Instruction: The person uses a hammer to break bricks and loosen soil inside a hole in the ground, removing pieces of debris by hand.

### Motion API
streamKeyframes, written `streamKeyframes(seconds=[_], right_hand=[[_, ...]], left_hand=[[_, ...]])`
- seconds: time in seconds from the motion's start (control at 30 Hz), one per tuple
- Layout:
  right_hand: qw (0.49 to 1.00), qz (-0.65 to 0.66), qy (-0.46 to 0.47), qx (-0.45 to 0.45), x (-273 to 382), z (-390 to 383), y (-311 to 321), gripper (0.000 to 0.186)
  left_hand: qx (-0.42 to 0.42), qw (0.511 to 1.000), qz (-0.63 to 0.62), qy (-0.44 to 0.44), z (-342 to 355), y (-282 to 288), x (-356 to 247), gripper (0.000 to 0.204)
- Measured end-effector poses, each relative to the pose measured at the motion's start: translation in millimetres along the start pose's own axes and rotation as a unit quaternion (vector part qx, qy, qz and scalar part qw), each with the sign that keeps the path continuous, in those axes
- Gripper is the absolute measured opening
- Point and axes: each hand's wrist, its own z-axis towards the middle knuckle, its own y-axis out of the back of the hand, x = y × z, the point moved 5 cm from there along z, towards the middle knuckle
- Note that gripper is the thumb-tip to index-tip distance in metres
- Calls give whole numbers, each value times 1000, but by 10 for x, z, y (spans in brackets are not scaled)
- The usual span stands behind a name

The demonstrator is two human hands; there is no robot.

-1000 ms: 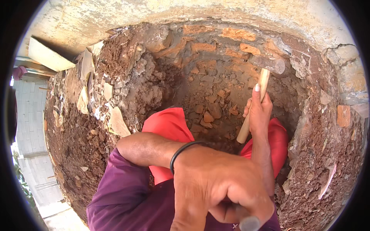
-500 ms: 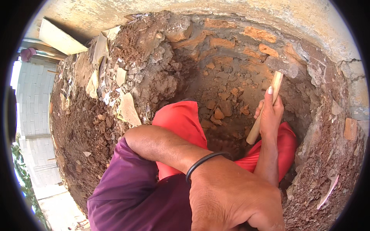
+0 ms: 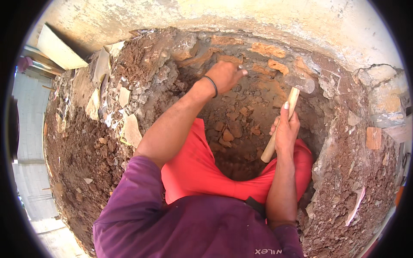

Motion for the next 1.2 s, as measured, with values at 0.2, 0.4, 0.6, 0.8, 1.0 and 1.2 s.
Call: streamKeyframes(seconds=[0.2,0.4,0.6,0.8,1.0,1.2], right_hand=[[999,-39,12,26,-57,-31,-61,44],[979,-180,78,48,-202,-67,-139,49],[929,-244,240,137,29,-456,-524,40],[833,-185,492,172,284,-782,-739,43],[889,-303,282,195,-96,-389,-812,45],[807,-153,531,207,390,-785,-796,45]], left_hand=[[-52,993,-65,88,138,78,734,32],[-56,996,-66,8,126,-49,901,30],[-37,997,18,-68,-75,-337,966,29],[-76,988,-5,-134,-104,-543,945,17],[-81,982,1,-172,20,-665,1076,14],[-113,981,13,-156,-62,-546,993,14]])
